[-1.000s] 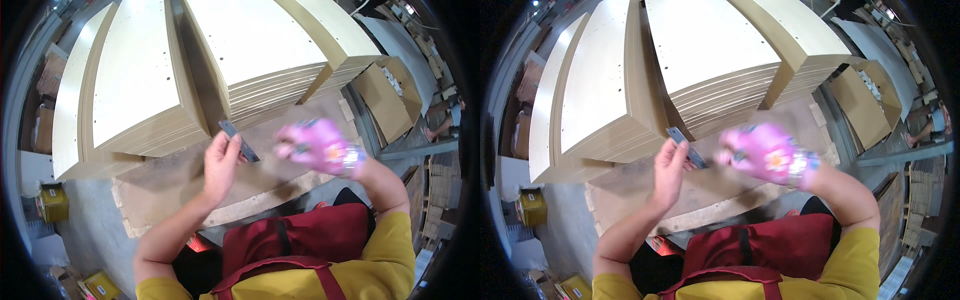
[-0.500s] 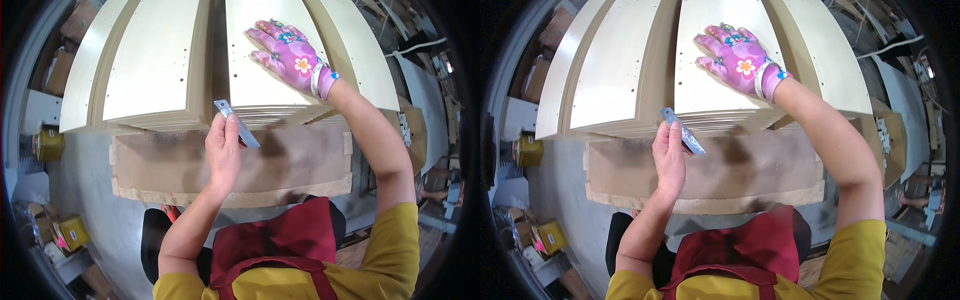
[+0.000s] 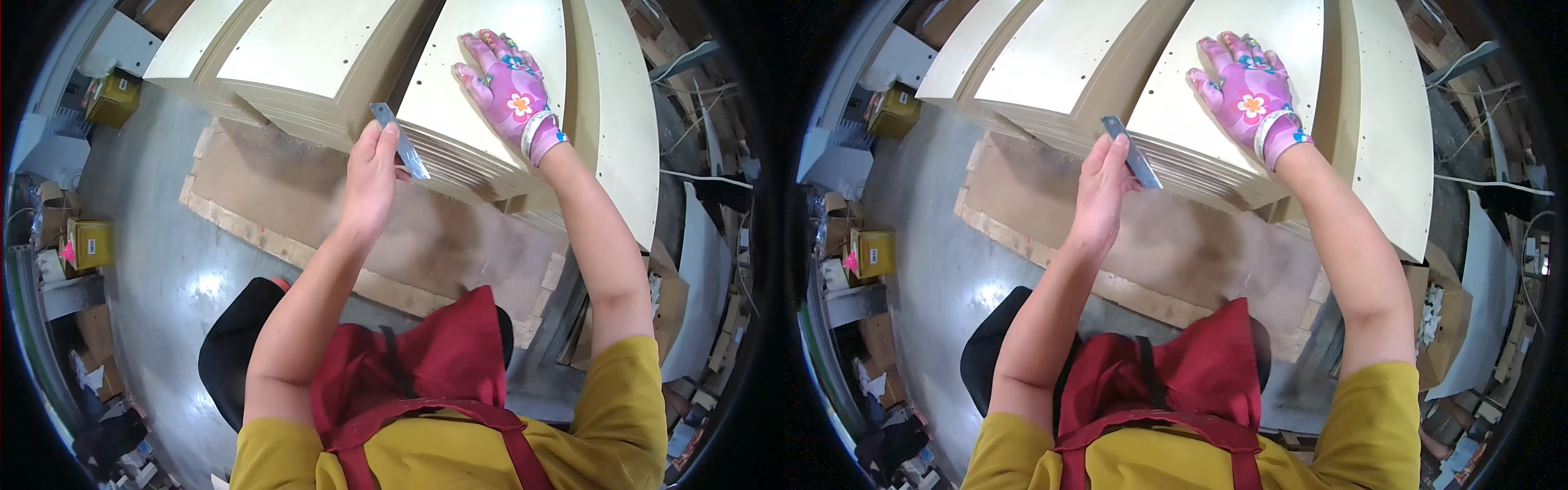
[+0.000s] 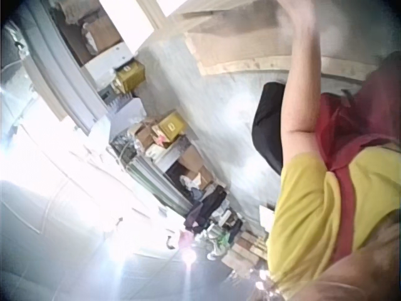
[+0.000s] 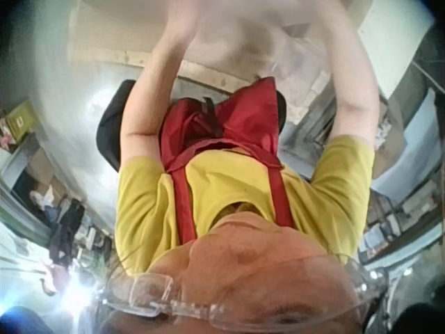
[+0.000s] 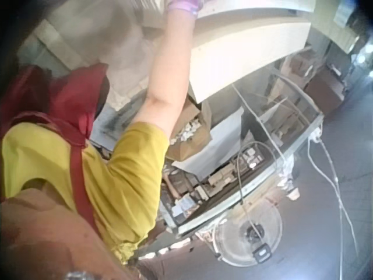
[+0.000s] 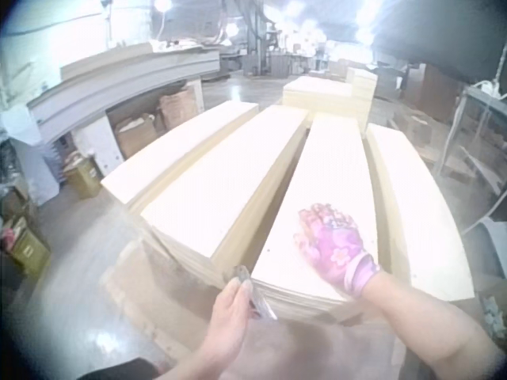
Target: The person uses a metal scraper to remove material from the edges of stacked wooden panels. They hold the panels steady with one hand while scraping the edges with the other, occasionally repositioning the stack to access different sides.
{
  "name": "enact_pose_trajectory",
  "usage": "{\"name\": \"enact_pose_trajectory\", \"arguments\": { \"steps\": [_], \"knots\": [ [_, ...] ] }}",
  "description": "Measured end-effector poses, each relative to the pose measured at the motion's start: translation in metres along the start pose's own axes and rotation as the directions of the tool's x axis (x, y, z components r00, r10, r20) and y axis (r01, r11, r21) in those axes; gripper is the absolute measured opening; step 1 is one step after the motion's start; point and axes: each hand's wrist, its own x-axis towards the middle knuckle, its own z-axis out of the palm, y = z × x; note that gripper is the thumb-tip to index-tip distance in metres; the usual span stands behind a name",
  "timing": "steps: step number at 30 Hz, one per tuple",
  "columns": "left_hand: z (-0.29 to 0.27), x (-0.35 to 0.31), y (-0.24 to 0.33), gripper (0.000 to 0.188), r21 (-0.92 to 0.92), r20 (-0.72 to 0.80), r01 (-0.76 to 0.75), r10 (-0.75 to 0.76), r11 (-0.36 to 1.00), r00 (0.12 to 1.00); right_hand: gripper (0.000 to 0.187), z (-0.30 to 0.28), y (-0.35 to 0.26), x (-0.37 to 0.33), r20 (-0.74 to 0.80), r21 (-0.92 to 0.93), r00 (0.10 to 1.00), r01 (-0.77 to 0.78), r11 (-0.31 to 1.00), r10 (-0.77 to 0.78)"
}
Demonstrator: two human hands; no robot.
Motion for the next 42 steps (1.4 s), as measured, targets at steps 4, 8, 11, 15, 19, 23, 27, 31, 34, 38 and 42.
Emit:
{"name": "enact_pose_trajectory", "arguments": {
  "steps": [4, 8, 11, 15, 19, 23, 27, 31, 34, 38, 42],
  "knots": [
    [-0.009, 0.003, -0.017, 0.023, -0.006, -0.031, -0.020, 0.019, 1.000, 0.999, 0.053, -0.003, -0.009, -0.001, 0.001, 0.046, 1.000, 0.030, 0.999, -0.030],
    [-0.026, 0.007, -0.077, 0.020, 0.019, -0.094, 0.108, -0.106, 0.994, 0.990, 0.053, -0.003, -0.005, 0.000, -0.010, 0.097, 0.999, 0.052, 0.994, -0.052],
    [-0.033, 0.002, -0.114, 0.020, -0.050, -0.167, 0.207, -0.213, 0.977, 0.963, 0.052, -0.005, -0.006, 0.002, 0.002, 0.092, 1.000, 0.024, 0.995, -0.024],
    [-0.038, 0.021, -0.083, 0.024, -0.019, -0.222, -0.032, 0.027, 0.999, 0.975, 0.052, -0.002, -0.004, 0.002, -0.011, 0.074, 0.999, 0.033, 0.997, -0.033],
    [-0.071, 0.036, -0.193, 0.024, 0.187, -0.265, 0.129, -0.076, 0.974, 0.961, 0.049, -0.003, -0.011, 0.006, -0.020, 0.108, 0.999, 0.033, 0.994, -0.031],
    [-0.079, 0.047, -0.235, 0.026, 0.372, -0.288, 0.241, -0.135, 0.897, 0.948, 0.046, -0.003, -0.015, 0.008, -0.002, 0.131, 1.000, 0.016, 0.991, -0.016],
    [-0.063, 0.057, -0.223, 0.027, 0.605, -0.294, 0.238, -0.065, 0.760, 0.954, 0.044, -0.006, -0.014, 0.007, 0.015, 0.134, 1.000, 0.008, 0.991, -0.010],
    [-0.055, 0.069, -0.229, 0.028, 0.651, -0.291, 0.287, -0.118, 0.702, 0.949, 0.044, -0.007, -0.018, 0.010, 0.028, 0.128, 1.000, 0.004, 0.992, -0.007],
    [-0.069, 0.074, -0.253, 0.027, 0.672, -0.191, 0.189, -0.078, 0.716, 0.978, 0.043, -0.005, -0.021, 0.013, 0.037, 0.148, 0.999, 0.005, 0.989, -0.011],
    [-0.067, 0.056, -0.200, 0.026, 0.374, -0.027, 0.270, -0.281, 0.887, 0.959, 0.043, -0.006, -0.015, 0.014, 0.036, 0.116, 0.999, 0.014, 0.993, -0.019],
    [-0.066, 0.031, -0.186, 0.025, 0.382, -0.201, 0.247, -0.181, 0.891, 0.963, 0.044, -0.011, -0.016, 0.008, 0.060, 0.089, 0.998, -0.002, 0.996, -0.003]
  ]
}}
